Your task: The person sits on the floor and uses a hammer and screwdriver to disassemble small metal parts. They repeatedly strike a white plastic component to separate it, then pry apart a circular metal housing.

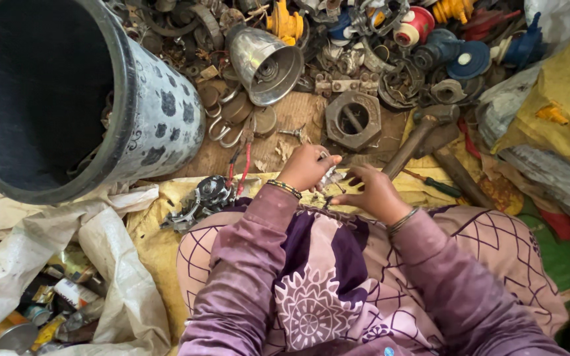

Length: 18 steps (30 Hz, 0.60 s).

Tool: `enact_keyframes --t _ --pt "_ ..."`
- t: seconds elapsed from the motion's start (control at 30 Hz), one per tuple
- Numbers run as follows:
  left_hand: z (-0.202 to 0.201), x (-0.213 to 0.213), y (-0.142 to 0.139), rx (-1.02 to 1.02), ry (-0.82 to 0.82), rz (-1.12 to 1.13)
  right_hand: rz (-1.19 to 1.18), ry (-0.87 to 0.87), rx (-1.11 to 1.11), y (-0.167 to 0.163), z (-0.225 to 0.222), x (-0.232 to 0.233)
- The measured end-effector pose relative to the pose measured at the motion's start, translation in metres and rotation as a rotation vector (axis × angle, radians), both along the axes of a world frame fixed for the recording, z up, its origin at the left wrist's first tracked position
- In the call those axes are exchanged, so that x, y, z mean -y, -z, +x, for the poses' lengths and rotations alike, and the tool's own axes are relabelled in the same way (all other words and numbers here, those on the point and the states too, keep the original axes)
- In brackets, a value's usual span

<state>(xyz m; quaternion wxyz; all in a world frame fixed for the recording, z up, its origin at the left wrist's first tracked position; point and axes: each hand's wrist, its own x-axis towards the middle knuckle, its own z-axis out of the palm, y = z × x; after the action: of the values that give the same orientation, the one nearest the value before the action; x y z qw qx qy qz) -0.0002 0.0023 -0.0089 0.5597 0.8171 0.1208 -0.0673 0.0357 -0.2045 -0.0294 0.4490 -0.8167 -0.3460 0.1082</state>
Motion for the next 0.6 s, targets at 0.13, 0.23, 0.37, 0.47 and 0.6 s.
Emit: enact_keyframes --t 0.13,0.23,0.37,0.47,0.6 --pt "0.001 0.000 -0.004 -0.040 0.033 -0.012 -0.211 -0.169 -0.406 0.011 0.017 0.012" --pt "0.003 -0.002 -0.006 -0.041 0.017 0.010 -0.213 -0.232 -0.479 0.016 0.020 0.013" --pt "0.003 -0.003 -0.005 -0.020 0.065 -0.034 -0.065 -0.297 -0.707 0.019 0.018 0.011" --pt "0.001 -0.001 -0.004 -0.004 0.100 -0.045 -0.135 -0.304 -0.606 0.017 0.020 0.012" --pt "0.001 0.008 -0.002 -0.034 0.047 -0.048 -0.157 -0.181 -0.385 0.015 0.016 0.008"
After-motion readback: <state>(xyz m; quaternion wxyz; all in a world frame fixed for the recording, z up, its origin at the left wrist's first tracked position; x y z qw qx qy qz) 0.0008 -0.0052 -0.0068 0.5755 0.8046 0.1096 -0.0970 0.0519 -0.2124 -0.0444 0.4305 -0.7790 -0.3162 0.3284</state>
